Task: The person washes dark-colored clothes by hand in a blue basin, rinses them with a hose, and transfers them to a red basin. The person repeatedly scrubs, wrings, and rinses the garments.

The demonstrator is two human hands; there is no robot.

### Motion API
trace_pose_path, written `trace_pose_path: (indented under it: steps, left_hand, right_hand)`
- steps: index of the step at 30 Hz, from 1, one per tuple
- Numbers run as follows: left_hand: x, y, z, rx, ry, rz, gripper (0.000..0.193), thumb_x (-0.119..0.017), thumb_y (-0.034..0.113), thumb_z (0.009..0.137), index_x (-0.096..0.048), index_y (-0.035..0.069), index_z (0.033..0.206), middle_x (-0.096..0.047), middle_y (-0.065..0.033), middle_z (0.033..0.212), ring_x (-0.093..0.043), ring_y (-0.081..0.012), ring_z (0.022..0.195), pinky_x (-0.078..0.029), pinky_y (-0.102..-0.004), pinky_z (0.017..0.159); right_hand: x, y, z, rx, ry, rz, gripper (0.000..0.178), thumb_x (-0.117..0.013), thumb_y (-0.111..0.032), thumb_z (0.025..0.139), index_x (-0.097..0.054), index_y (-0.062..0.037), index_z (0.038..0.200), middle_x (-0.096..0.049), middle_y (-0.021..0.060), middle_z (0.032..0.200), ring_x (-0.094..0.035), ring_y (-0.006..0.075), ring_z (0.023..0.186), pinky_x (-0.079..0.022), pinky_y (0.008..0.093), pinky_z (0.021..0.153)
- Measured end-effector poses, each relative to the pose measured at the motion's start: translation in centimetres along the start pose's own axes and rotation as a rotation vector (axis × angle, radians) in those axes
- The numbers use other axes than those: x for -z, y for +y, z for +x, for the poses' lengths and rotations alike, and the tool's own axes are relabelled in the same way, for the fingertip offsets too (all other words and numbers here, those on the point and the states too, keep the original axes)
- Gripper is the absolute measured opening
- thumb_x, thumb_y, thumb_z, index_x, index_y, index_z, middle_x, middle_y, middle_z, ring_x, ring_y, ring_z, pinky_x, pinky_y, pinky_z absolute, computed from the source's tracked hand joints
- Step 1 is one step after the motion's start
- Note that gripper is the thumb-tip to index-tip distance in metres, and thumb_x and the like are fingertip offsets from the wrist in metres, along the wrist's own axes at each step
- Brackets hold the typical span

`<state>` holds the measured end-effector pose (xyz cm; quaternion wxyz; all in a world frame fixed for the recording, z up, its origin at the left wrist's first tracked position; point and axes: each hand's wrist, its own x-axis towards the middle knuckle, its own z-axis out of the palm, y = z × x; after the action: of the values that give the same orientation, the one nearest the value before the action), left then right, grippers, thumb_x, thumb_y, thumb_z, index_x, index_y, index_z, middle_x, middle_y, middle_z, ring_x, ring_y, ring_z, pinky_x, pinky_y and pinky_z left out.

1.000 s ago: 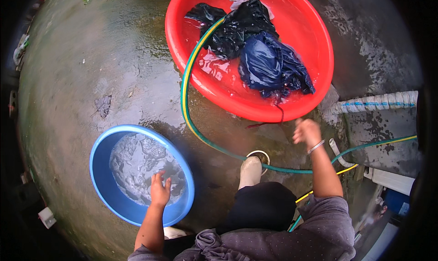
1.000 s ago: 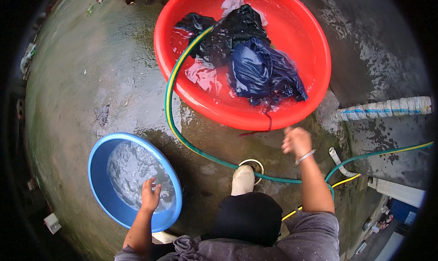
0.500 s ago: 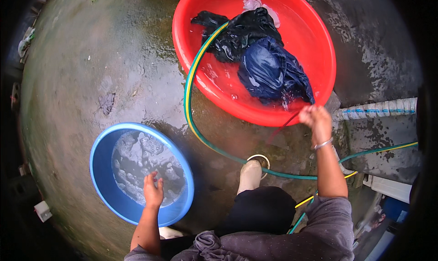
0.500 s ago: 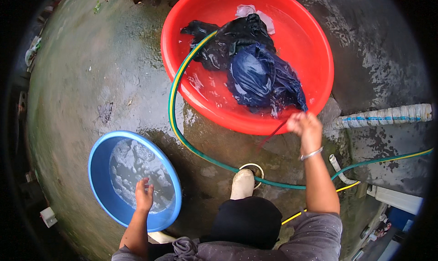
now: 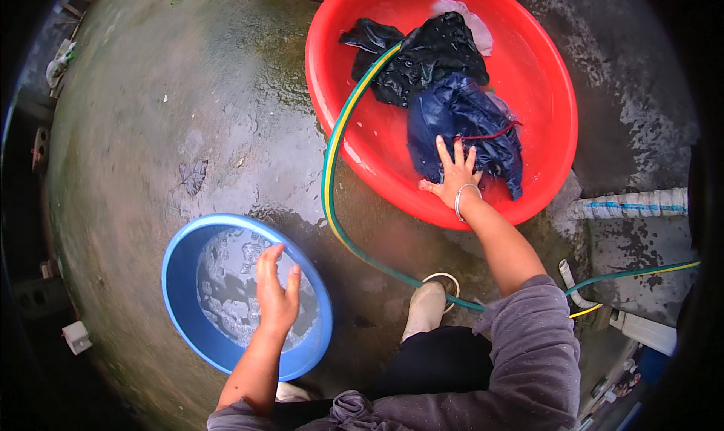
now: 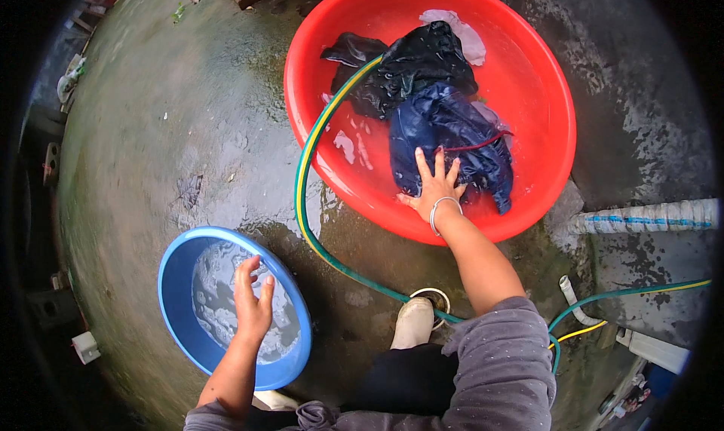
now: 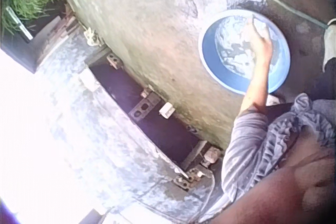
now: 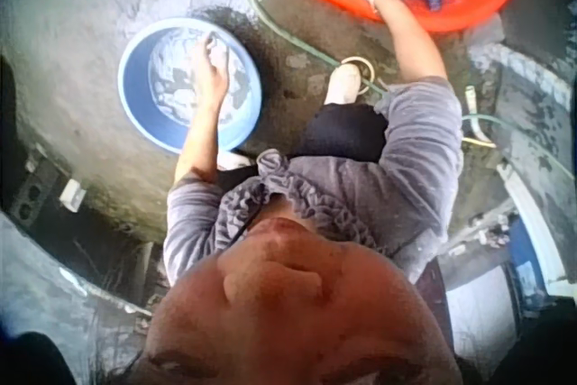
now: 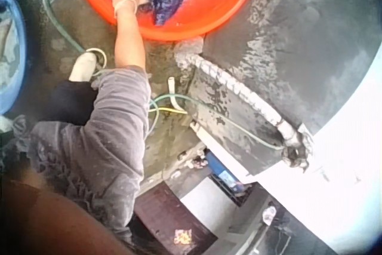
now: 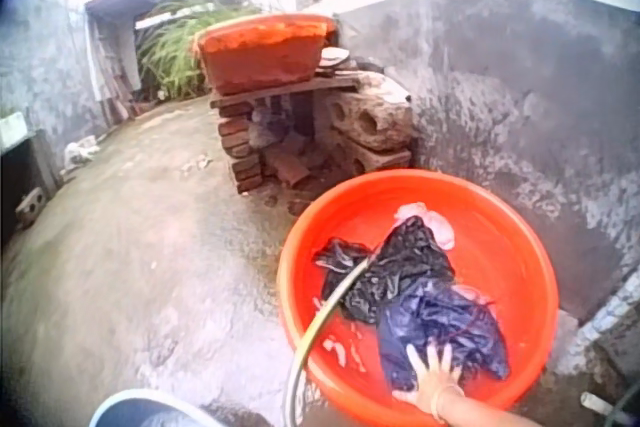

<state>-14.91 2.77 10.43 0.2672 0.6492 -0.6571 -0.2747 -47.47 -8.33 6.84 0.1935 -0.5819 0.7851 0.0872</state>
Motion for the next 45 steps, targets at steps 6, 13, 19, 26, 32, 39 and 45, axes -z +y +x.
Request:
trace_pose_path:
  steps: [6, 13, 19, 26, 32, 39, 45]
  left_hand:
    - [-2.4, 5.0, 4.1, -0.222, -0.006, 0.155, 0.051, -0.060, 0.011, 0.072, -0.038, -0.001, 0.117, -0.042, -0.0209, 0.116, -0.038, -0.0371, 0.110, -0.031, -0.0419, 0.092]
    - [-6.3, 4.5, 5.9, 0.142, -0.136, -0.159, 0.063, -0.056, 0.018, 0.078, -0.023, -0.003, 0.127, -0.035, -0.0256, 0.123, -0.038, -0.0357, 0.113, -0.032, -0.0367, 0.094]
    - [5.7, -3.0, 2.2, -0.041, 0.121, 0.168, 0.037, -0.061, 0.009, 0.071, -0.050, 0.004, 0.106, -0.050, -0.0159, 0.108, -0.050, -0.0334, 0.096, -0.041, -0.0376, 0.081]
    - [20.1, -21.6, -18.2, 0.919, 0.136, 0.385, 0.061, -0.056, 0.039, 0.078, -0.039, -0.005, 0.115, -0.047, -0.0233, 0.111, -0.047, -0.0330, 0.101, -0.038, -0.0395, 0.086]
    - [15.9, -17.1, -20.8, 1.142, -0.174, -0.540, 0.046, -0.051, 0.036, 0.083, -0.042, -0.004, 0.105, -0.058, -0.0140, 0.080, -0.060, -0.0193, 0.067, -0.049, -0.0288, 0.053]
    - [19.9, -12.9, -16.1, 0.868, 0.162, -0.478, 0.024, -0.058, 0.025, 0.079, -0.050, 0.002, 0.081, -0.054, -0.0038, 0.062, -0.049, -0.0095, 0.045, -0.039, -0.0209, 0.040]
    - [21.1, -5.9, -5.8, 0.554, 0.326, -0.463, 0.021, -0.059, 0.025, 0.079, -0.050, 0.006, 0.075, -0.049, 0.0028, 0.060, -0.041, -0.0034, 0.047, -0.030, -0.0174, 0.040]
  right_hand:
    - [-1.4, 1.2, 3.6, -0.007, -0.065, -0.103, 0.087, -0.066, -0.028, 0.069, -0.007, -0.0346, 0.133, -0.012, 0.0095, 0.140, -0.014, 0.0364, 0.127, -0.021, 0.0608, 0.094]
    - [-2.9, 1.7, 6.1, 0.048, 0.237, 0.134, 0.072, -0.064, -0.001, 0.058, -0.035, -0.0193, 0.121, -0.037, 0.0143, 0.125, -0.034, 0.0318, 0.117, -0.033, 0.0349, 0.095]
    - [0.0, 3.2, 4.0, 0.073, 0.081, 0.252, 0.059, -0.058, -0.001, 0.062, -0.040, -0.0086, 0.117, -0.043, 0.0210, 0.115, -0.041, 0.0345, 0.110, -0.034, 0.0354, 0.093]
    - [3.5, -8.1, -8.1, 0.736, 0.168, 0.582, 0.017, -0.055, -0.002, 0.073, -0.052, -0.0006, 0.090, -0.051, 0.0143, 0.087, -0.053, 0.0259, 0.082, -0.043, 0.0332, 0.073]
    - [-7.2, -14.4, -15.8, 0.808, -0.331, 0.348, 0.078, -0.057, -0.025, 0.076, -0.008, 0.0088, 0.128, -0.037, 0.0309, 0.117, -0.048, 0.0377, 0.100, -0.038, 0.0390, 0.087]
    - [-8.7, -16.1, -15.1, 0.326, -0.445, 0.597, 0.071, -0.053, -0.010, 0.078, -0.005, 0.0050, 0.129, -0.045, 0.0285, 0.108, -0.058, 0.0322, 0.075, -0.049, 0.0376, 0.056]
    - [-11.1, -14.2, -12.8, 0.095, -0.573, 0.852, 0.062, -0.050, -0.006, 0.080, -0.012, 0.0019, 0.127, -0.051, 0.0229, 0.098, -0.056, 0.0247, 0.047, -0.042, 0.0292, 0.028]
